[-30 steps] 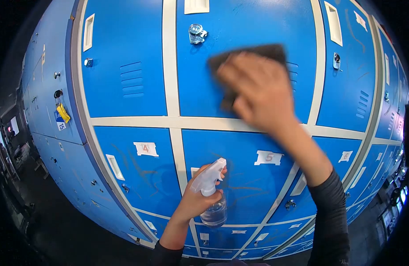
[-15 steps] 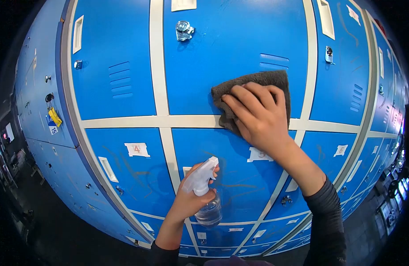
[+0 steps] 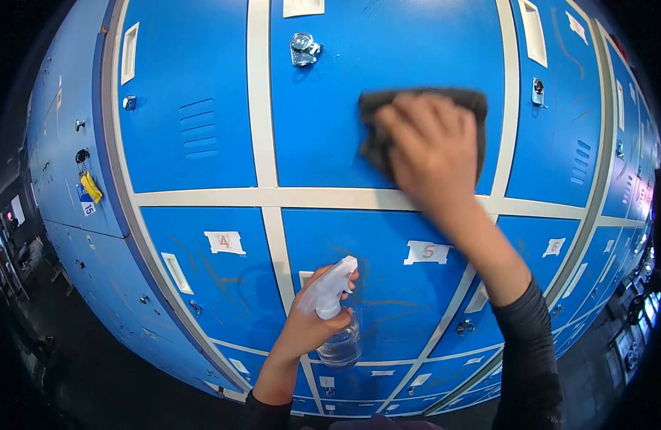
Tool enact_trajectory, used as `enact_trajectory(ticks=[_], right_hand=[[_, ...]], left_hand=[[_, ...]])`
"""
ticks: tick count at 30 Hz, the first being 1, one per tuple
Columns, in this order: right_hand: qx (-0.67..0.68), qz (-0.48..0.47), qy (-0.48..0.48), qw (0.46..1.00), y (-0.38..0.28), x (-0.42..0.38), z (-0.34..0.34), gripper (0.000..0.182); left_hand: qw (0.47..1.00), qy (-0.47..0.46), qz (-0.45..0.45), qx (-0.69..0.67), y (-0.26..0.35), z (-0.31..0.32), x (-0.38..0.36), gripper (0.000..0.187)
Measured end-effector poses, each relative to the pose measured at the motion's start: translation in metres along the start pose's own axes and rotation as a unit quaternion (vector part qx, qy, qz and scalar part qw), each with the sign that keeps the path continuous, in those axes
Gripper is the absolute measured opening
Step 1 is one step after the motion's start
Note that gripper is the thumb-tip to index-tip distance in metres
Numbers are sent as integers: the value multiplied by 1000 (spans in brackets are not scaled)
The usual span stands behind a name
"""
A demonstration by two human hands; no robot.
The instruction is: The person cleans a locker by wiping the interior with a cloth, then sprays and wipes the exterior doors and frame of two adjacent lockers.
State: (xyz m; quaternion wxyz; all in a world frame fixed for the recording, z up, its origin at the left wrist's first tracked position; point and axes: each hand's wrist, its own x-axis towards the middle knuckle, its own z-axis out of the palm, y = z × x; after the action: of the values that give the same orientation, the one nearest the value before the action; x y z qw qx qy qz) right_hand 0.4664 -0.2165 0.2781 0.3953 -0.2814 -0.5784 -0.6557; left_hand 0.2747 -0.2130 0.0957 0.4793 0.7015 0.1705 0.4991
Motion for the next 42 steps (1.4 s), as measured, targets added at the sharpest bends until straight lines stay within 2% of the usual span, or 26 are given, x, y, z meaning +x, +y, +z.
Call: enact_trajectory(ticks=[5, 8, 11, 14, 18, 22, 26, 29, 34, 37, 42], right_hand=[[30, -38, -34, 998, -24, -33, -8, 22], [2, -43, -6, 999, -6, -16, -1, 22], [-55, 7, 51, 997, 31, 16, 7, 23], [-46, 20, 98, 994, 58, 35, 16, 24], [-32, 15, 0, 999, 20, 18, 2, 24], [16, -73, -42, 996, -43, -39, -6, 24], [69, -67, -52, 994, -37, -39, -9, 26], [-6, -32, 1, 999, -6, -9, 2, 20], [-58, 25, 95, 993, 57, 37, 16, 26], [-71, 23, 104, 992, 46, 32, 17, 23], [-27, -52, -3, 998, -26, -27, 3, 23]], left_hand=[[1000, 2, 7, 24, 4, 1, 0, 64], [999, -2, 27, 17, 2, 0, 1, 63], [999, 2, 21, 32, 3, 0, 0, 63], [1000, -1, 15, 16, 2, 0, 1, 64], [1000, 6, -3, -1, 2, 1, -1, 63], [1000, 1, 2, 19, 1, -1, 0, 63], [1000, -1, 21, 13, 0, 0, 1, 63], [1000, -2, 13, 26, 3, -1, 1, 64], [999, 3, 20, 27, -1, 1, 0, 64], [999, 8, 20, 28, -1, 2, 1, 65], [999, 7, 9, 36, 3, 3, 1, 64]])
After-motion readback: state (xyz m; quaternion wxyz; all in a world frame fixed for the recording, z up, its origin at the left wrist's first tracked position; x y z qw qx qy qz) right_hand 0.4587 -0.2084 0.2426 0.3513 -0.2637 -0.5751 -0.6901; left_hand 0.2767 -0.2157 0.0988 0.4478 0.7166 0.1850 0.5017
